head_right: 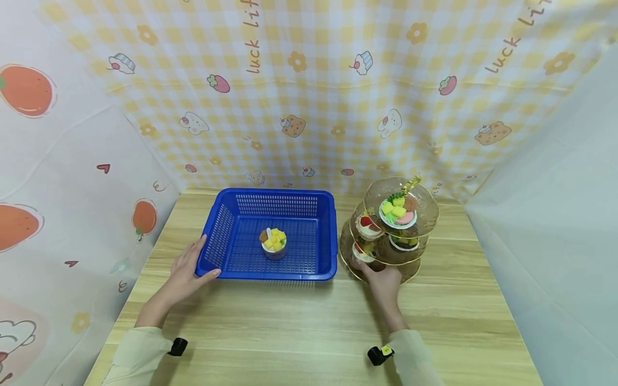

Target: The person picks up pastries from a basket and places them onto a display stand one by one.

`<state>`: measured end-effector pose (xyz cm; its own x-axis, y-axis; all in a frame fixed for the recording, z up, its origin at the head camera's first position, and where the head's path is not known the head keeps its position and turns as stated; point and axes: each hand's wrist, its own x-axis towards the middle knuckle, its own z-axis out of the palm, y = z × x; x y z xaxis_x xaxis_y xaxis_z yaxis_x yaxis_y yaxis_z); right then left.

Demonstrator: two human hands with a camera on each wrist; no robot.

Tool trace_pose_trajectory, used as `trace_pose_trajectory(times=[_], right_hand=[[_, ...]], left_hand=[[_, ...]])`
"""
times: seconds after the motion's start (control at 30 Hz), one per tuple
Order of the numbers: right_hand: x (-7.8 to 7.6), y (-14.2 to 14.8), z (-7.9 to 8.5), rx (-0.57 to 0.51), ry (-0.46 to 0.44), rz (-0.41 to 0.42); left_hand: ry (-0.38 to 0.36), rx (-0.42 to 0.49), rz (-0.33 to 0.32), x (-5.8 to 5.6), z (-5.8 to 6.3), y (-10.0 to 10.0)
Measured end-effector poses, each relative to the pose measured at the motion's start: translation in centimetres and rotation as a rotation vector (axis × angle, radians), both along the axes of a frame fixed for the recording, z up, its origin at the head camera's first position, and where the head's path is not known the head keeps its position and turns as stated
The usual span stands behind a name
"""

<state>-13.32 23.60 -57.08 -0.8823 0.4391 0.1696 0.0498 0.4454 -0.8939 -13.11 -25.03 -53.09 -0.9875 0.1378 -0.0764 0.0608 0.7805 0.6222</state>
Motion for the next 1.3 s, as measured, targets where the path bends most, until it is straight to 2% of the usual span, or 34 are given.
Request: trace_pose_trajectory(times=[0.23,0.4,0.53,0.73,1.13,1.3], right_hand=[[-0.9,-0.2,-0.5,0.008,0.082,-0.027],[-1.4,-0.3,-0.9,0.042,0.075,-0.051],[-1.5,-0.4,-1.1,0.029,0.082,-0.045],[-1.4,-0.6,-1.2,0.044,0.096,-0.048],[-0.9,-0.3,-1.3,0.180,0.046,-0.044],[-0.2,-0.2,-1.0,0.241,0.035,-0.043]], left_hand=[[-0.002,0.001,0.001,0.0,0.1,0.1],[-0.002,0.002,0.004,0.0,0.0,0.1],[-0.004,0.001,0.003,0.0,0.0,0.1],[-0.003,0.005,0.002,0.1,0.0,0.2],[0.000,0.007,0.000,0.1,0.0,0.2],[0.000,0.008,0.003,0.0,0.0,0.1]])
